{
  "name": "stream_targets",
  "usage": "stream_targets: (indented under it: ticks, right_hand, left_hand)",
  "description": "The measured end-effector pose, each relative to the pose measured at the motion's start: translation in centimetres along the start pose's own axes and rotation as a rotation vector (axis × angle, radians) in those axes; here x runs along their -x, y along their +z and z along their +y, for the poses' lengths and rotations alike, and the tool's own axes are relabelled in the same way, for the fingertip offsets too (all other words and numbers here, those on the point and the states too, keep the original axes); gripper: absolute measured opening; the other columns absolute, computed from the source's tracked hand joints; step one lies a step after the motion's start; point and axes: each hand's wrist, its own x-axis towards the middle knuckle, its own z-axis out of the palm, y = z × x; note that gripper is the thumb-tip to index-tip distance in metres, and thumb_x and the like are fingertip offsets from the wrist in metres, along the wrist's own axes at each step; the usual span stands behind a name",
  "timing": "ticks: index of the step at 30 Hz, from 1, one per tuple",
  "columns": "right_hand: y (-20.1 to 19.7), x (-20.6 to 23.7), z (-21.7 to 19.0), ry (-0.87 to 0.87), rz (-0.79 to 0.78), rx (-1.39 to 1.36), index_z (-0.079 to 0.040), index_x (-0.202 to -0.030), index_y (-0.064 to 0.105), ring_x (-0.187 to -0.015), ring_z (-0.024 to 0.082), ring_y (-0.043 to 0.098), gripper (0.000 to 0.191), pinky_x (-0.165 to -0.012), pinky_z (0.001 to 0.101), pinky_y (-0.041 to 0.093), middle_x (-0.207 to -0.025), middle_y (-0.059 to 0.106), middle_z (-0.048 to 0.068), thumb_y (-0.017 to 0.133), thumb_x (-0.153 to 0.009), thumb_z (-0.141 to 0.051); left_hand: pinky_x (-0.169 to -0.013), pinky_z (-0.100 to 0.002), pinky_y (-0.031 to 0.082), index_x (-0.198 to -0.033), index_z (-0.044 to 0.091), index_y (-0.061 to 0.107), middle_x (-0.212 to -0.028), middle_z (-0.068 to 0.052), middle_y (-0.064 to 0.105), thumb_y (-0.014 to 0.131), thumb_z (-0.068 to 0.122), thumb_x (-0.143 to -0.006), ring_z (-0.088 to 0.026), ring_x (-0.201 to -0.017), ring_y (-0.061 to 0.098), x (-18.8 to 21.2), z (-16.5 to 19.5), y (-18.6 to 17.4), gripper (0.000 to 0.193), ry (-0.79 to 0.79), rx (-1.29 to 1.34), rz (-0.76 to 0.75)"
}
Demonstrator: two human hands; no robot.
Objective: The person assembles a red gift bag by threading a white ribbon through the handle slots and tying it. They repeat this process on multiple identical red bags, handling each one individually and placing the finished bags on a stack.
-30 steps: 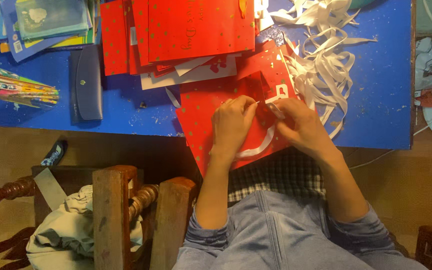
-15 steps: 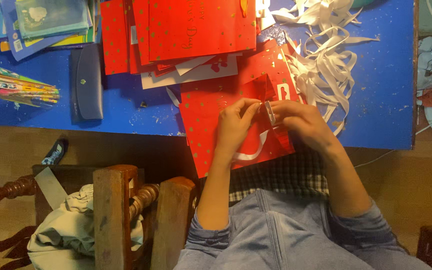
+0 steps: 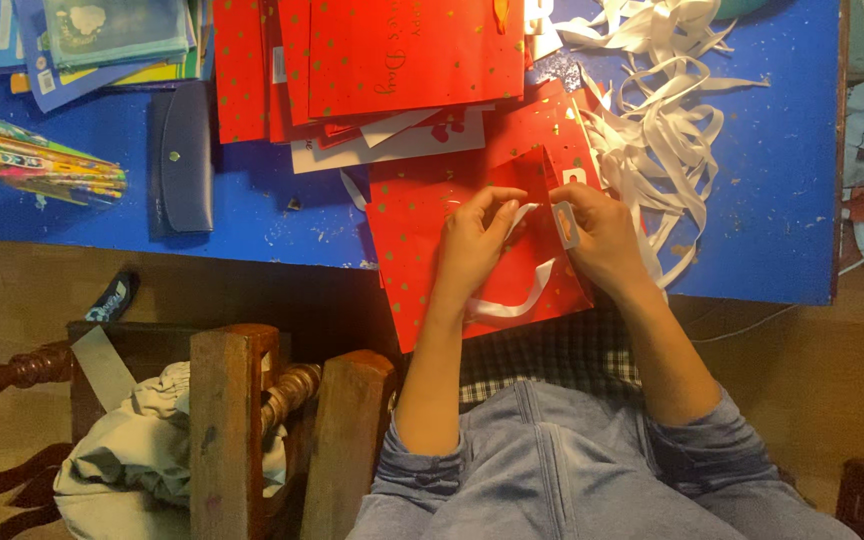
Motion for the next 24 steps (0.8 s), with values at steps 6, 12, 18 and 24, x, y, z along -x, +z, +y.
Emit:
stream_targets:
  ticks: [6,12,18,24]
  right_hand:
    - [-0.1,-0.1,1.4,-0.145,0.08,0.021,-0.004,-0.113,0.068,-0.077,0.009,0.063,0.015,-0.068,0.0286,0.049,-0.086,0.07,0.008,0.065,-0.103,-0.014]
    - [-0.1,-0.6,2.1,-0.163,0.077,-0.222,-0.002,-0.119,0.064,-0.1,0.01,0.069,0.019,-0.087,0.0269,0.057,-0.107,0.07,0.006,0.063,-0.102,-0.01]
    - [-0.2,-0.5,2.0,-0.121,-0.064,-0.187,-0.001,-0.118,0.066,-0.098,0.012,0.07,0.021,-0.08,0.0268,0.056,-0.103,0.07,0.006,0.066,-0.099,-0.01]
    - [0.0,-0.7,2.7,-0.21,0.132,-0.186,-0.001,-0.114,0.061,-0.093,0.013,0.068,0.011,-0.082,0.0262,0.056,-0.101,0.07,0.006,0.059,-0.109,-0.011]
  left_hand:
    - [-0.049,-0.022,0.04,-0.12,0.002,0.068,-0.077,0.0,0.066,0.058,0.014,-0.105,-0.006,-0.061,0.054,-0.1,-0.8,-0.8,0.022,-0.12,0.071,-0.023]
    - [-0.076,-0.028,0.065,-0.12,0.001,0.065,-0.088,0.001,0.067,0.057,0.014,-0.104,-0.006,-0.082,0.066,-0.5,-1.6,-0.7,0.022,-0.105,0.264,-0.06]
    - [-0.07,-0.025,0.06,-0.119,0.001,0.065,-0.087,-0.001,0.07,0.058,0.014,-0.103,-0.006,-0.079,0.067,-0.8,-2.0,-0.8,0.021,-0.121,0.202,-0.062]
    - [-0.06,-0.023,0.046,-0.123,0.001,0.067,-0.083,0.0,0.064,0.067,0.01,-0.1,-0.006,-0.07,0.058,-0.1,-1.5,-1.0,0.024,-0.072,0.177,-0.078]
